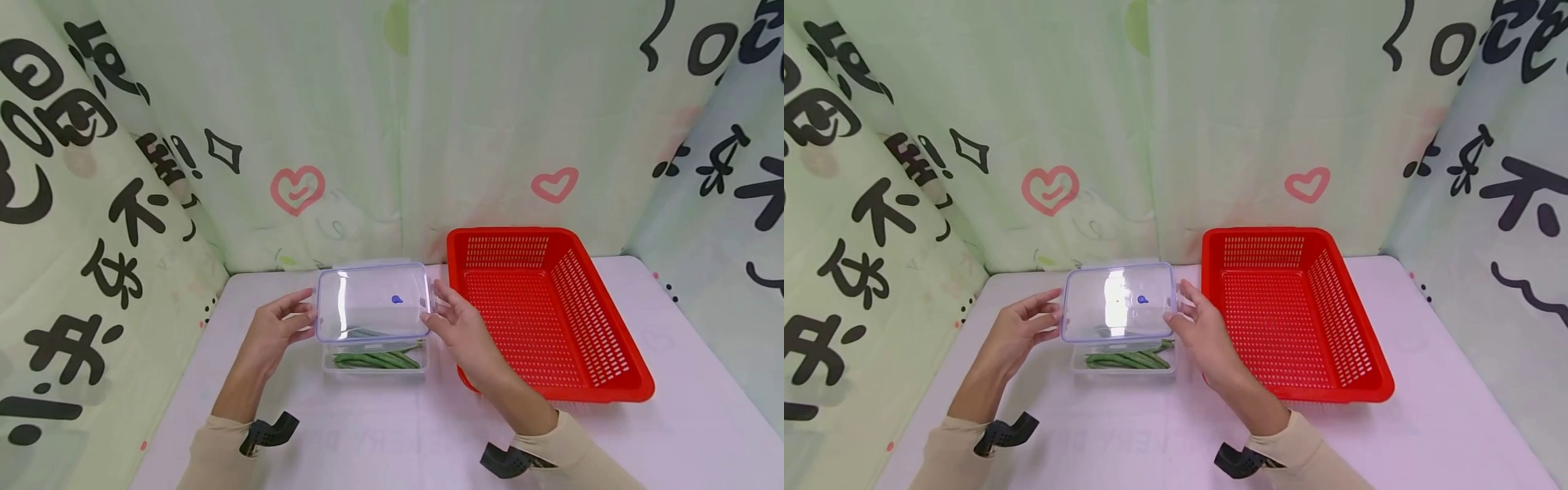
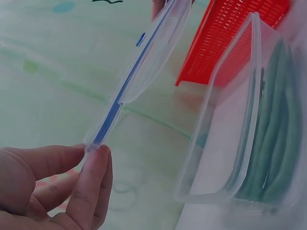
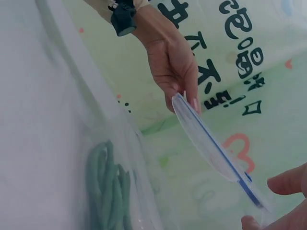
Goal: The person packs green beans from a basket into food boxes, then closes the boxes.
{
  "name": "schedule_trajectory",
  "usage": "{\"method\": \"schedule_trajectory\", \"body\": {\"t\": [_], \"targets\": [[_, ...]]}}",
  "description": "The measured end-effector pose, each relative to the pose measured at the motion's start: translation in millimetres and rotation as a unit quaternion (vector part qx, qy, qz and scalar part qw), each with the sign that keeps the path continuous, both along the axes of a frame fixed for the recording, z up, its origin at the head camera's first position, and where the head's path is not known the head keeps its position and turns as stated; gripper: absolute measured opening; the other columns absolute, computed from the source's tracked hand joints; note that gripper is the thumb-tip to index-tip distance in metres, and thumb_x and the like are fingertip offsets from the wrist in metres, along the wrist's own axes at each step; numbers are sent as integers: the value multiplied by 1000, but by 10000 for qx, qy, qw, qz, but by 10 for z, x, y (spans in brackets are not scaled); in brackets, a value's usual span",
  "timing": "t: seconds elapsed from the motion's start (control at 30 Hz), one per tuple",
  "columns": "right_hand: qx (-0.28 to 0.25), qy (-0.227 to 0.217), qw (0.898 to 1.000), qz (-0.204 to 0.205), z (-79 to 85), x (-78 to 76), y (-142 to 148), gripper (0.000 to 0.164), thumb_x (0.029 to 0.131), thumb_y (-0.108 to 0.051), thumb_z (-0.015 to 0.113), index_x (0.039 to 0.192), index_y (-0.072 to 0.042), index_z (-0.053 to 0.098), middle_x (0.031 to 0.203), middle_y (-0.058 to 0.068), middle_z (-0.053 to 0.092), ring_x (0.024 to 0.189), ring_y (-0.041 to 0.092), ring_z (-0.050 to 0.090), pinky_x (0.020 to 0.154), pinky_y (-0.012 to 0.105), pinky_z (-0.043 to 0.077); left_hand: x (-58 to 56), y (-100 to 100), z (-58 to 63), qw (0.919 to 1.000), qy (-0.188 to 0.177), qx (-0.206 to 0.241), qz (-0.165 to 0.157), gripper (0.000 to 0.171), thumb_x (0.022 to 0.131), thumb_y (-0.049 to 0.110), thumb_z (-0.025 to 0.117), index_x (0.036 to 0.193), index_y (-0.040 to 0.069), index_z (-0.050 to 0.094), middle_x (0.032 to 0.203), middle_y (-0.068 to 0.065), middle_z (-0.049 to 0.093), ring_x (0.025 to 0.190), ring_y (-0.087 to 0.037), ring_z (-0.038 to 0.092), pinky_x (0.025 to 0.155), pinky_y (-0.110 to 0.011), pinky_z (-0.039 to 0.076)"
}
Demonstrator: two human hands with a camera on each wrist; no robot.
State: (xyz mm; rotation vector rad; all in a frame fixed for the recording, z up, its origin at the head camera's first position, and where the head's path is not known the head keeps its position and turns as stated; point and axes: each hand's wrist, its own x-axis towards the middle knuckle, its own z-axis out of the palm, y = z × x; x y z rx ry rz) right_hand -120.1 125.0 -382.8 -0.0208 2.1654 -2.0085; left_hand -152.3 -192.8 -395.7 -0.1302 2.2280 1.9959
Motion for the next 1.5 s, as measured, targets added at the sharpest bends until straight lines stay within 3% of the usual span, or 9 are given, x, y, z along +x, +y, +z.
{"method": "schedule_trajectory", "body": {"t": [0.23,0.5,0.7,0.8,0.97,1.13,1.23,1.5], "targets": [[-78,74,9998,-184,-154,117,-145,89,96,-25,71,164,-32,13,166,-1,23,149,31,35,112,41,39,46,-32,-48,9997,69,-189,-153,54,97,6,66,148,10,53,119,-16,55,97,-17,66,85,-28,59],[-120,437,9986,-279,-303,239,-239,102,88,-34,79,162,-38,9,168,-10,9,155,33,13,122,56,21,115,-82,-103,9992,176,-164,-333,57,96,6,68,150,11,51,126,-19,52,96,-13,67,85,-29,59],[21,408,9986,-329,-417,324,-318,108,83,-38,83,159,-50,7,169,-10,6,156,30,7,117,62,26,139,-142,-207,9988,91,-64,-469,60,93,6,71,150,7,50,126,-18,51,94,-11,68,85,-29,59],[192,364,9985,-361,-473,359,-359,111,80,-41,85,157,-53,6,168,-9,10,156,25,10,119,60,26,147,-158,-261,9984,46,-61,-563,63,91,3,73,150,4,49,125,-18,51,93,-11,66,85,-29,59],[345,402,9977,-416,-609,385,-393,115,80,-41,85,160,-47,2,166,-10,13,153,21,18,121,53,25,134,-139,-326,9972,-7,-354,-661,64,90,1,73,150,3,49,124,-20,53,96,-17,64,85,-30,59],[664,480,9948,-597,-748,400,-404,113,83,-42,82,163,-37,2,169,-4,9,155,25,11,124,56,14,97,-85,-363,9935,4,-853,-751,64,91,3,73,150,5,49,128,-21,55,100,-21,64,85,-30,60],[773,445,9936,-688,-814,392,-400,111,85,-40,81,164,-32,3,170,0,9,156,27,10,124,56,15,65,-51,-378,9911,36,-1024,-852,64,91,2,73,150,4,48,128,-21,55,100,-20,65,83,-31,60],[712,-27,9952,-671,-871,336,-377,99,92,-41,73,164,-32,5,170,-1,8,156,30,5,123,61,13,-12,23,-406,9815,184,-1670,-921,62,91,2,72,149,1,49,119,-20,59,92,-21,63,80,-33,61]]}}
